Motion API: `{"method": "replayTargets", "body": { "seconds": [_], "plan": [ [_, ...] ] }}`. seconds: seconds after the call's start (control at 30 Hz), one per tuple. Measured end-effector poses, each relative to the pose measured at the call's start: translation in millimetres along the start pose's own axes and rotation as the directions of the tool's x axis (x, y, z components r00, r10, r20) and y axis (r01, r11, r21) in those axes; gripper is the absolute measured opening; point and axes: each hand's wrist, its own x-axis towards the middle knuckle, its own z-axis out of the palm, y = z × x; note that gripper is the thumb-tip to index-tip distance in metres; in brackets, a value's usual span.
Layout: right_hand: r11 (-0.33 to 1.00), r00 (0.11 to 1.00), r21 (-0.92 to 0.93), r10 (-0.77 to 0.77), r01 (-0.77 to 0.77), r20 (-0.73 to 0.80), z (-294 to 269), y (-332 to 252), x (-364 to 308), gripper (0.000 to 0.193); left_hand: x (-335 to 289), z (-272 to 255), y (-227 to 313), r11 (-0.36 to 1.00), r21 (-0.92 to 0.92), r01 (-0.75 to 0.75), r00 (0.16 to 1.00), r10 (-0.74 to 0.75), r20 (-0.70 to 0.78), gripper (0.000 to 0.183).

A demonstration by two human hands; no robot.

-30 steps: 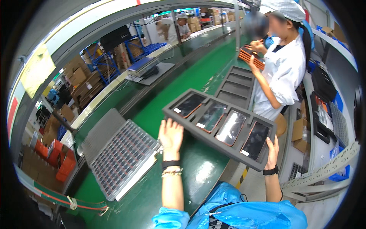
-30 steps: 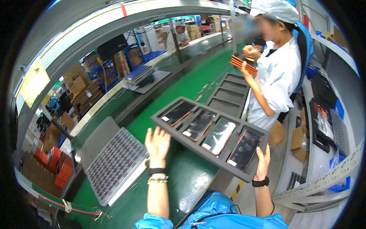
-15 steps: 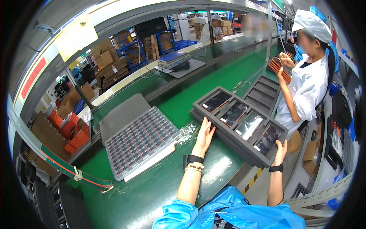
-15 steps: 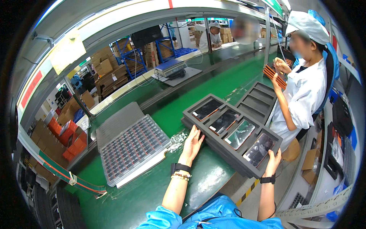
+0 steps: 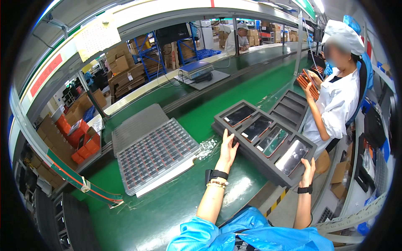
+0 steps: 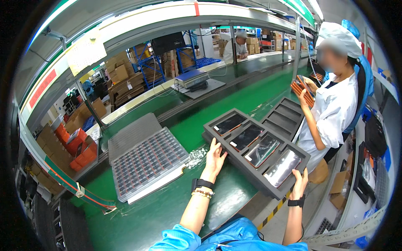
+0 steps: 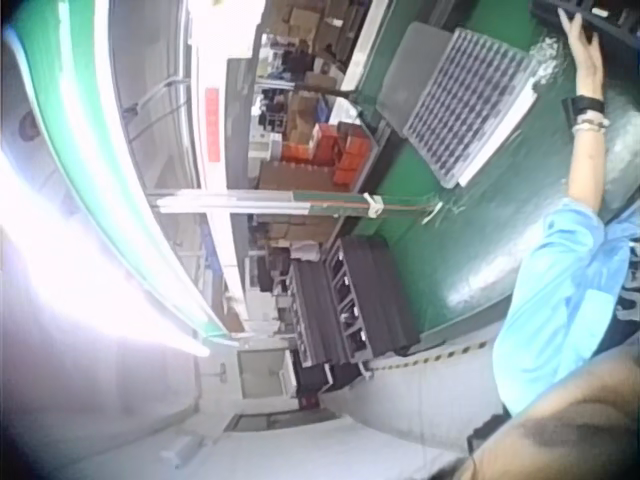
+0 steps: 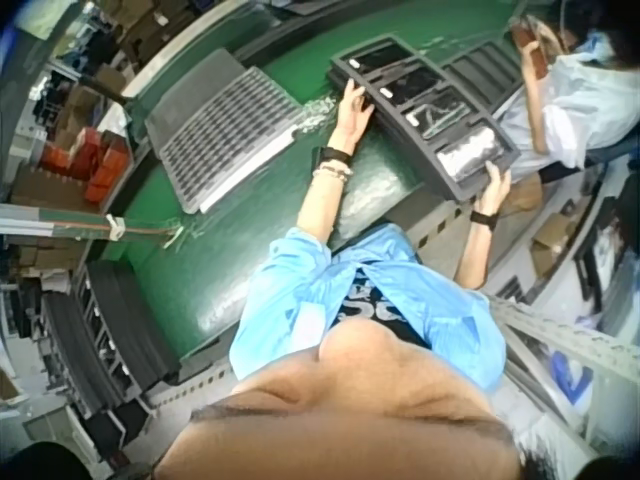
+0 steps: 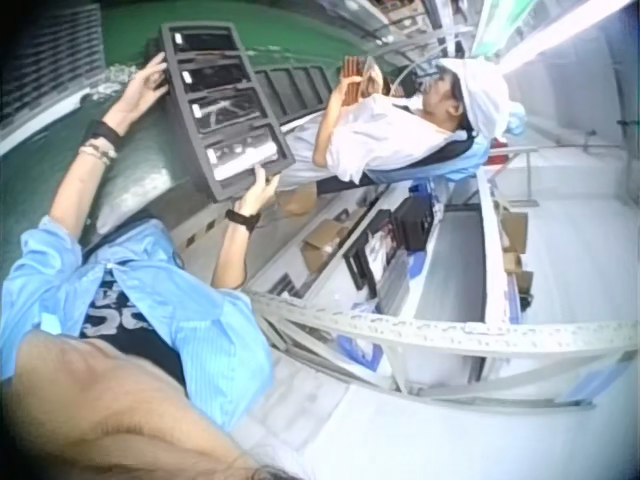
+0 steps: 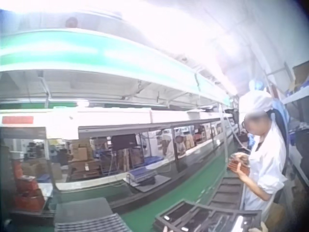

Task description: Assembling and inspecting electronic components on a factory assembly line.

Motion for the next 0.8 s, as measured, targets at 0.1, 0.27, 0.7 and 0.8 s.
{"method": "replayTargets", "body": {
  "seconds": [0.1,0.27,0.7,0.8],
  "plan": [
    [0.991,0.999,0.131,-0.03,0.024,0.043,-10.0,-7.3,-5.4,0.027,-3.0,10.9,7.5,0.999,-0.039,0.031,0.999,-0.03,0.011,0.079],
    [0.995,0.999,0.094,0.04,-0.041,0.009,-14.0,6.0,-13.1,0.023,-5.0,0.8,16.2,0.989,-0.114,0.09,0.992,-0.079,0.097,0.077],
    [0.778,0.821,-0.611,0.44,-0.146,0.364,-132.5,72.4,-8.8,0.035,-256.1,-11.9,76.6,0.504,0.823,0.263,0.764,-0.629,0.141,0.028],
    [0.533,0.556,-0.846,0.696,0.022,0.454,-187.9,158.3,-41.9,0.023,-377.0,-90.6,66.1,0.137,0.988,0.074,0.723,-0.689,0.042,0.021]
  ]
}}
